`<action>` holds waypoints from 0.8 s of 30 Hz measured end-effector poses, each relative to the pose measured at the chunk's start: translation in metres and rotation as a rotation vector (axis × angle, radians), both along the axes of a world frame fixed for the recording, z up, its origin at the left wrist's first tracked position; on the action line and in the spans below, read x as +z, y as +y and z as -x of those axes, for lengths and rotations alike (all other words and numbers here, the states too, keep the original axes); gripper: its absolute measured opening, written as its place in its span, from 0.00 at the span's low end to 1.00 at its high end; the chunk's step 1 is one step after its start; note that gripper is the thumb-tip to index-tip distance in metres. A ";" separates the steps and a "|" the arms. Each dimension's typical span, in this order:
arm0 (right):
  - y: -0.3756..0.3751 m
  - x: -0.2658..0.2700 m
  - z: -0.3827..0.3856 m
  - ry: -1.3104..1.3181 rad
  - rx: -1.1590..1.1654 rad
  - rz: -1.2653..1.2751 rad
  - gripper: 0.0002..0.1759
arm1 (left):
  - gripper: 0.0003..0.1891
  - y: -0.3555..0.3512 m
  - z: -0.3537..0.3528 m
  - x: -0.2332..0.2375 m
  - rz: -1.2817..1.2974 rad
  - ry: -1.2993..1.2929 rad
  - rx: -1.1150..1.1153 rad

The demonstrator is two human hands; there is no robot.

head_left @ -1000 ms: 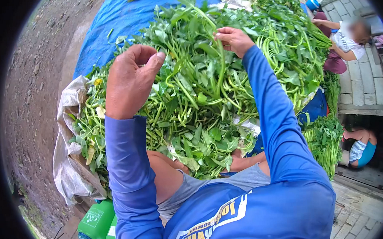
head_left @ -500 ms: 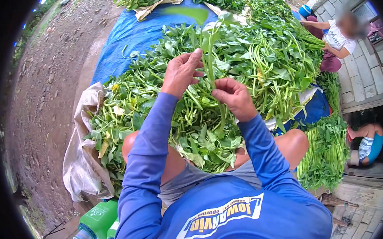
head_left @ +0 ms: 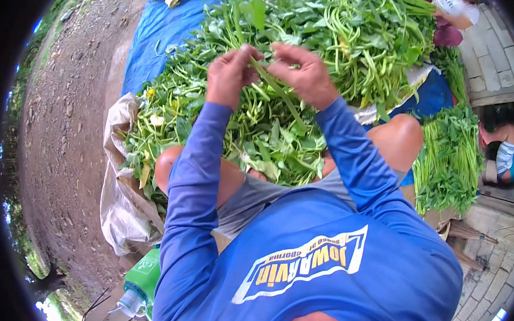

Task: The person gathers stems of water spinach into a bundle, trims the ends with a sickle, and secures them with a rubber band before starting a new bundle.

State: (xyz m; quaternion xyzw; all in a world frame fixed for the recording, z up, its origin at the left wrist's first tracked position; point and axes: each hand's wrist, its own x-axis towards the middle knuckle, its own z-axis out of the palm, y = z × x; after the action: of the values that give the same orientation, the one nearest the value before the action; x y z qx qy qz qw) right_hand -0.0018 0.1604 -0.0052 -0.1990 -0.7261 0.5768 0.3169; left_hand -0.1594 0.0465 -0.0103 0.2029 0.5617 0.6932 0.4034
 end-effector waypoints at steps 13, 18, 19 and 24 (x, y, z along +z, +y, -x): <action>-0.038 -0.064 -0.067 -0.254 0.195 0.479 0.14 | 0.17 -0.008 0.024 0.003 -0.192 -0.232 0.045; -0.057 -0.051 -0.066 -0.820 0.736 -0.138 0.18 | 0.14 -0.007 0.037 -0.014 -0.083 -0.048 0.167; -0.069 -0.055 -0.070 -0.959 0.977 -0.199 0.18 | 0.13 -0.008 0.047 -0.013 -0.097 -0.030 0.226; -0.059 -0.091 -0.084 -0.806 0.457 0.030 0.19 | 0.15 -0.032 0.057 0.008 -0.021 -0.061 0.093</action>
State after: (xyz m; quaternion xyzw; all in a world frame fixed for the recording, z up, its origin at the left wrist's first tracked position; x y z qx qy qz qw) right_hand 0.0827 0.1017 -0.0966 -0.2469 -0.8082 0.5189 -0.1286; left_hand -0.2164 0.0149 -0.0027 0.1594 0.5507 0.7230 0.3855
